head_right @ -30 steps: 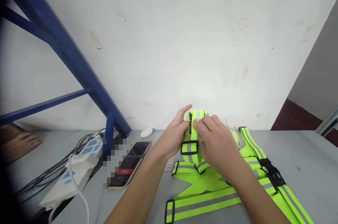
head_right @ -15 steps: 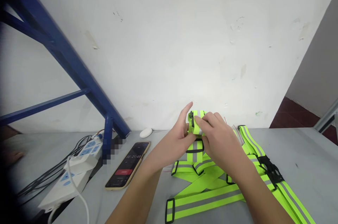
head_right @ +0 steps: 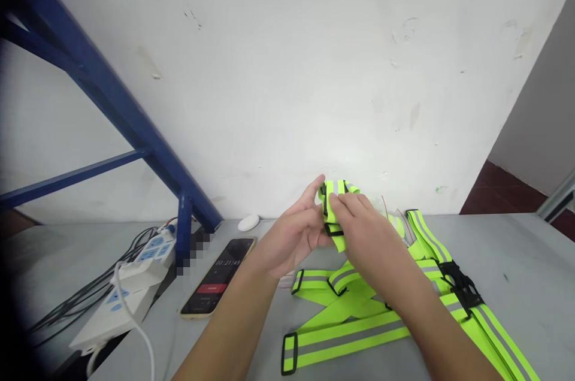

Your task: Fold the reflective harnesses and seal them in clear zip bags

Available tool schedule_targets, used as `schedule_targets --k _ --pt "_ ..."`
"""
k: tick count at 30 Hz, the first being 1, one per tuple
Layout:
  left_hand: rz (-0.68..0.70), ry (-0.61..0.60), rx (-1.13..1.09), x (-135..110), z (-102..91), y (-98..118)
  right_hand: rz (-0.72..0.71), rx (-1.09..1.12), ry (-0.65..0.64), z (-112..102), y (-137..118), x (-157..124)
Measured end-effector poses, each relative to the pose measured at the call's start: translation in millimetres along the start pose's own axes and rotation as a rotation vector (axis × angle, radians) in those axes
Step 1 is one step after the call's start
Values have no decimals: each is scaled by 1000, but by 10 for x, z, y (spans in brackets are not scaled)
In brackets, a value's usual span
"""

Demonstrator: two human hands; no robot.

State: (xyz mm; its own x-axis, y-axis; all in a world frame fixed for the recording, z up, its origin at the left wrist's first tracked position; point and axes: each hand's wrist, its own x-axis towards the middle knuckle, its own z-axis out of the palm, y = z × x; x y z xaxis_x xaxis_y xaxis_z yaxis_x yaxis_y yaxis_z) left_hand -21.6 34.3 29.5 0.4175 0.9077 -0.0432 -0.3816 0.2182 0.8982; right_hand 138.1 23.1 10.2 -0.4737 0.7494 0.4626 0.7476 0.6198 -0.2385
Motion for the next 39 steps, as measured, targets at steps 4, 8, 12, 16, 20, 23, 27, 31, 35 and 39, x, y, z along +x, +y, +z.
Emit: schedule_targets --k 4,8,12,16,20,23,27,31,35,39 --pt "-13 -83 115 -54 -86 99 -23 162 155 -86 138 43" --pt "166 86 622 -47 -203 146 220 472 383 -205 151 22" --pt "383 129 717 25 -153 64 391 702 403 -215 99 22" --pt "390 213 560 58 -10 -40 468 841 379 -210 68 37" --pt "391 296 569 46 59 -79 551 913 419 -229 86 42" --pt "413 295 596 47 69 -86 555 825 555 -196 111 39" --pt "440 305 621 54 69 -89 484 525 705 -151 135 33" --pt "537 299 728 0 81 -60 330 602 394 -273 166 -6" --pt "489 215 847 -77 130 -52 281 706 36 -469 171 -72" --pt "461 222 842 -103 174 -59 343 680 -20 -532 215 -103"
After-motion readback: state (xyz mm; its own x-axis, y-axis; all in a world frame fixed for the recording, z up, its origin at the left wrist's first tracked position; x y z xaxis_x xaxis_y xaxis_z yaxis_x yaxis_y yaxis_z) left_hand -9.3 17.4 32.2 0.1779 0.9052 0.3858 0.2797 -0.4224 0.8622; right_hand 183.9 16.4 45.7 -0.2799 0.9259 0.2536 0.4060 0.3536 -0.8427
